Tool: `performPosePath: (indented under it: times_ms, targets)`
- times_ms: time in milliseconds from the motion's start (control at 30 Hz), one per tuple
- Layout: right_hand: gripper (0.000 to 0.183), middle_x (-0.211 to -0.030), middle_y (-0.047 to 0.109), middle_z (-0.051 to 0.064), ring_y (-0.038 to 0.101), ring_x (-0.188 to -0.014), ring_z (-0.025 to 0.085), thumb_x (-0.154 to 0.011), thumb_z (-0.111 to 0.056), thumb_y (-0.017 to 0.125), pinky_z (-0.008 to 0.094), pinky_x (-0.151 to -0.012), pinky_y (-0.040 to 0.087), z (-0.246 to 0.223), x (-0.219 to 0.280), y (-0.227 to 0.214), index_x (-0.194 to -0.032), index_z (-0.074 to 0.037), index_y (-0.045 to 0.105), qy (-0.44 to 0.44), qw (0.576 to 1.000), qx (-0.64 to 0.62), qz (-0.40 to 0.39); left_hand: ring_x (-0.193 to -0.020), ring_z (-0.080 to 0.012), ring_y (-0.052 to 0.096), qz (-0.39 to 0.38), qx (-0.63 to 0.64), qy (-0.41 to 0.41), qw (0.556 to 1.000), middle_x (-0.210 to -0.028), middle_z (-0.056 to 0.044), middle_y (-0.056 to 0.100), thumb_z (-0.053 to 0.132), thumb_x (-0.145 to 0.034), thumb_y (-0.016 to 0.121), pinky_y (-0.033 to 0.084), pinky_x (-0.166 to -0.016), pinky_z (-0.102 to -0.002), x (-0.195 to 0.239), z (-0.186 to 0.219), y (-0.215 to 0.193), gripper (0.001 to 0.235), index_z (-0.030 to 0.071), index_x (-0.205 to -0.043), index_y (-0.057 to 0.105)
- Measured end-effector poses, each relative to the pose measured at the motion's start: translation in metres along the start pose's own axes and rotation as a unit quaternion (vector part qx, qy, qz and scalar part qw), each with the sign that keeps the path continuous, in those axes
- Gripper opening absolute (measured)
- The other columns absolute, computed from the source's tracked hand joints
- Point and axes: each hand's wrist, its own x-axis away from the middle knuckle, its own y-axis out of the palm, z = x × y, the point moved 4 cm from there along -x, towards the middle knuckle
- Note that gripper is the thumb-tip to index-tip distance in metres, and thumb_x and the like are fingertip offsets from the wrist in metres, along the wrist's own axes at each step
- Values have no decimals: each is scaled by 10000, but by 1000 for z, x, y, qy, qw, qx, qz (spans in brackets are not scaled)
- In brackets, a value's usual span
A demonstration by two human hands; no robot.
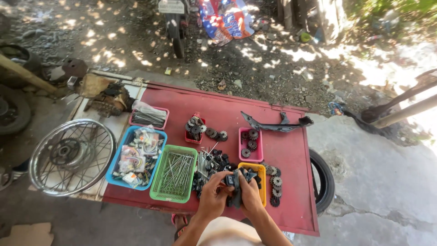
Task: The person stands at a red table outdoors and wipes small black mechanical parts with a dark cloth. They pick up parts from a yellow basket, wipe them, and place them back into the basket. The table also holds other baskets with gears and metal rods.
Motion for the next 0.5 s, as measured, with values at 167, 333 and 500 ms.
performPosePath:
  times_ms: [167, 333, 500]
  targets:
    - [232, -916, 647, 82, 553, -740, 108, -1058, -202, 559, 266, -660, 487, 11, 9, 19, -1154, 1, 615, 2, 999, -31, -39, -797, -158, 650, 24, 20, 4, 1000, -1035, -56, 741, -95, -816, 666, 556, -692, -292, 2, -5, -18, 408, 58, -1193, 695]
    - [225, -801, 630, 68, 535, -604, 102, -1057, -211, 576, 246, -533, 469, 28, 0, 32, -1007, 3, 622, -28, 998, -57, -14, -789, -169, 657, -19, -4, 65, 998, -1056, -56, 748, -24, -797, 693, 556, -756, -307, -2, 3, -44, 384, 67, -1171, 692]
    - [230, -929, 641, 95, 561, -738, 112, -1040, -140, 571, 263, -654, 500, 40, 18, 76, -1231, -12, 583, -54, 998, -42, -16, -784, -143, 616, -52, 68, -16, 996, -995, -45, 749, -112, -839, 621, 546, -693, -268, -6, -21, -79, 423, 69, -1216, 688]
